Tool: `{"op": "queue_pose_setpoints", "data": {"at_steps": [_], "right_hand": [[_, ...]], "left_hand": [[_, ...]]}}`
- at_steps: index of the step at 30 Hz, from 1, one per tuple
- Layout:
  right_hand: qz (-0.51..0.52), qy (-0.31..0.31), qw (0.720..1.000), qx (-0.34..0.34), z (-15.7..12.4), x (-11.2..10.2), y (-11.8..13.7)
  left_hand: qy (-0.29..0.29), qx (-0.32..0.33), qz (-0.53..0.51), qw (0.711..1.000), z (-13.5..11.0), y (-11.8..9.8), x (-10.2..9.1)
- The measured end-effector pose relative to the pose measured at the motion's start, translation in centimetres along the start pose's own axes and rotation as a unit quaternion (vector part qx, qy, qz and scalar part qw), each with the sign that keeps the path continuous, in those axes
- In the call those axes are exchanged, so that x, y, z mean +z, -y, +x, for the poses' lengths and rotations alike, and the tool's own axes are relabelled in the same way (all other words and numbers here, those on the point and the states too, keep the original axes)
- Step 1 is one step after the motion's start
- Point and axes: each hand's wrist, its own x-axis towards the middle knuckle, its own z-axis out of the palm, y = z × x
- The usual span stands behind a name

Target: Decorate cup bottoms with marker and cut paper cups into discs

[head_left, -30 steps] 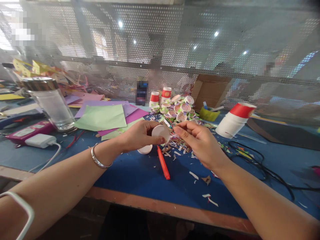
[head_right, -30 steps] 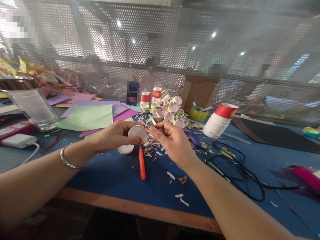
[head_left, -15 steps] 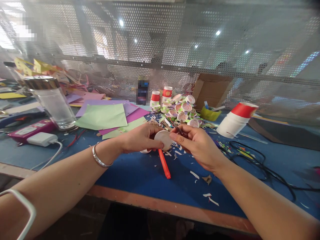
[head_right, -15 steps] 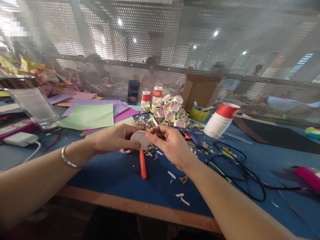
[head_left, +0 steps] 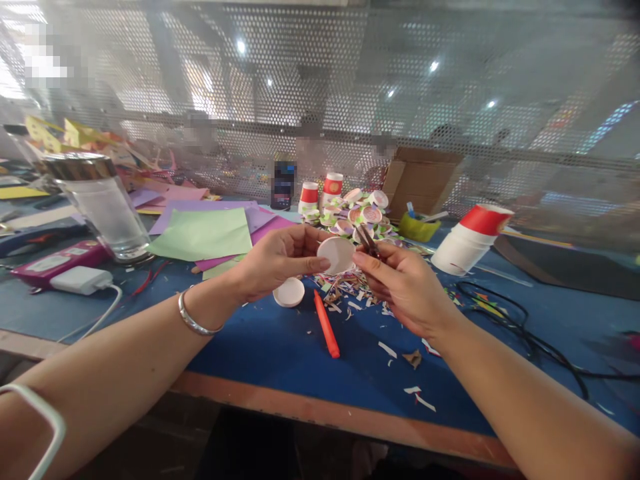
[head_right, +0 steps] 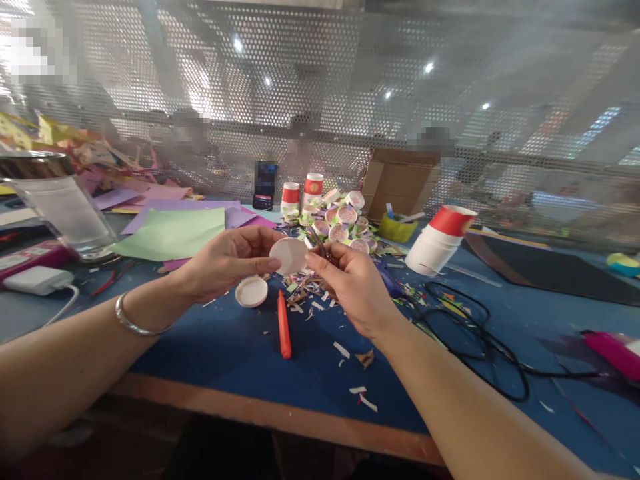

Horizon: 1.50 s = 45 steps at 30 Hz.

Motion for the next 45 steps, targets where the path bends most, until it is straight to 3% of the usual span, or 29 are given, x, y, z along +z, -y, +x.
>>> {"op": "queue_pose_setpoints", "data": {"at_steps": [12,16,23,27,39,45], "right_hand": [[-0.056,-0.012,0.998,-0.040,0.0,-0.2,-0.3],[-0.097,-0.018,0.992,-0.084,-0.2,-0.4,-0.3],[-0.117,0.009,0.990,-0.077,-0.6,-0.2,-0.3],[-0.087,0.026,0.995,-0.039,-0.6,0.0,-0.2],[-0.073,0.036,0.997,-0.006,-0.7,0.4,0.0],[-0.076,0.028,0.997,-0.012,-0.6,0.3,-0.2]], "left_hand": [[-0.006,0.002,0.051,0.999,0.2,-0.4,-0.7],[-0.024,0.045,0.102,0.994,0.3,-0.2,-1.0],[-0.111,0.187,0.274,0.937,0.4,0.3,-1.0],[-0.115,0.238,0.313,0.912,0.2,0.4,-1.0],[-0.098,0.294,0.419,0.853,-0.4,0.4,-0.6],[-0.091,0.284,0.435,0.849,-0.4,0.5,-0.6]]}}
